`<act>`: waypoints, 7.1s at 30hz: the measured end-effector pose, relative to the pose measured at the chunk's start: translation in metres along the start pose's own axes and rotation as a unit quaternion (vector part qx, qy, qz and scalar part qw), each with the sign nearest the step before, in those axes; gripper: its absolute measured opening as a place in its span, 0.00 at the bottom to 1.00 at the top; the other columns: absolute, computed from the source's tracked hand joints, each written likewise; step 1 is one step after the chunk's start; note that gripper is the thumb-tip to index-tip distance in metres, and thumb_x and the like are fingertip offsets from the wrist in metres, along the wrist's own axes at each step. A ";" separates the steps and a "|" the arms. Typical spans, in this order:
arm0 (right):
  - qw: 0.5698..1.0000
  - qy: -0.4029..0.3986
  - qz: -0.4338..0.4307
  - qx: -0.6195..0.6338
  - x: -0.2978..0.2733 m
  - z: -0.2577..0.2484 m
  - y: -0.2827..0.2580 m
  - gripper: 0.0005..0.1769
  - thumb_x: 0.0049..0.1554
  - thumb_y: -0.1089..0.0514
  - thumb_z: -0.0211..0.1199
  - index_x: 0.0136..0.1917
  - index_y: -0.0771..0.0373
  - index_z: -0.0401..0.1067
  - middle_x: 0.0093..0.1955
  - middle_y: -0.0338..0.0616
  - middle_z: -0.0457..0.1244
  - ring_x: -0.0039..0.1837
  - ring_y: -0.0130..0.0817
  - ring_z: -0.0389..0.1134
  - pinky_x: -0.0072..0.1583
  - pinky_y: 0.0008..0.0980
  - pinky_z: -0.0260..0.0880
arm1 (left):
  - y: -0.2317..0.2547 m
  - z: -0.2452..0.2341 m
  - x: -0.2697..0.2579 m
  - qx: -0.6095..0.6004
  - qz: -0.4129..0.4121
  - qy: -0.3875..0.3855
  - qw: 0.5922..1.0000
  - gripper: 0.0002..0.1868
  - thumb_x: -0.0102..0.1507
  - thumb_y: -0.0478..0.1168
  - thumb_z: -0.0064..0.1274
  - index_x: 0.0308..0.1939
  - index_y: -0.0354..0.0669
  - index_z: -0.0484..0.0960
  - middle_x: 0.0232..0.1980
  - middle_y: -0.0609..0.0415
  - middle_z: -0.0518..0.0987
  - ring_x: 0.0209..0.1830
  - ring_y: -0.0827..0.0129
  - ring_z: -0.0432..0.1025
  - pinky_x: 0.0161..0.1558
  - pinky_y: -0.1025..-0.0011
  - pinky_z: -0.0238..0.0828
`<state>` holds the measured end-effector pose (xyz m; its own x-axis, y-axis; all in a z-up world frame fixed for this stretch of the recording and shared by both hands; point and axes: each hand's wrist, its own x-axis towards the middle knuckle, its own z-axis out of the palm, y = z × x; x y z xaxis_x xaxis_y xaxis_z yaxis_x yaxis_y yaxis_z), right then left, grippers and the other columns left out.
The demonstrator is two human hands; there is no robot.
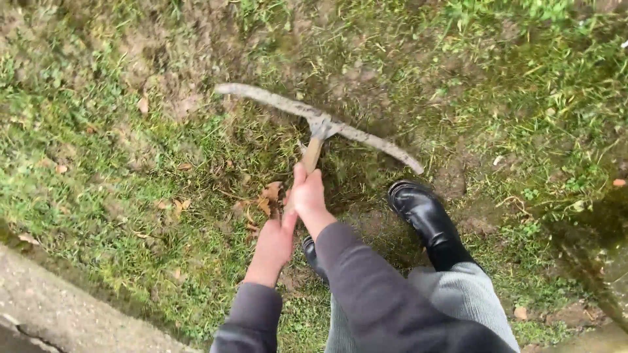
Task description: Raking moss and debris from a grassy area using a hand rake.
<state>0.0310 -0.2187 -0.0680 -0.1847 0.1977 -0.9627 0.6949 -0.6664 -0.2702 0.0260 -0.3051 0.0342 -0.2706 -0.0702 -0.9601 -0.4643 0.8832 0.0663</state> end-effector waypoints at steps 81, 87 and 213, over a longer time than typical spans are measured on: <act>0.895 -0.092 -0.202 -0.387 -0.118 0.101 0.116 0.34 0.67 0.44 0.48 0.72 0.76 0.49 0.29 0.46 0.62 0.26 0.36 0.67 0.30 0.32 0.74 | -0.200 0.043 -0.018 -0.419 0.017 0.041 0.907 0.36 0.71 0.63 0.33 0.23 0.39 0.77 0.18 0.46 0.76 0.26 0.58 0.76 0.37 0.59 0.76; 0.823 -0.189 -0.296 -0.447 -0.026 0.214 0.119 0.32 0.65 0.44 0.50 0.69 0.68 0.47 0.32 0.45 0.65 0.25 0.37 0.69 0.29 0.33 0.76 | -0.197 -0.053 0.040 -0.555 0.069 0.119 0.821 0.42 0.66 0.72 0.30 0.16 0.41 0.72 0.11 0.46 0.69 0.12 0.63 0.70 0.20 0.64 0.74; 0.773 -0.368 -0.108 -0.505 -0.888 0.088 0.222 0.18 0.63 0.59 0.51 0.63 0.60 0.50 0.51 0.53 0.56 0.43 0.43 0.65 0.48 0.46 0.79 | -0.422 0.064 -0.760 -0.843 0.190 0.028 0.503 0.21 0.74 0.56 0.38 0.45 0.41 0.71 0.19 0.53 0.67 0.11 0.74 0.58 0.12 0.75 0.57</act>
<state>0.2879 -0.6056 0.7251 -0.4597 -0.4844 -0.7443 0.7122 0.2995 -0.6348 0.4809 -0.5946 0.7183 -0.6115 -0.0990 -0.7850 -0.4124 -0.8068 0.4230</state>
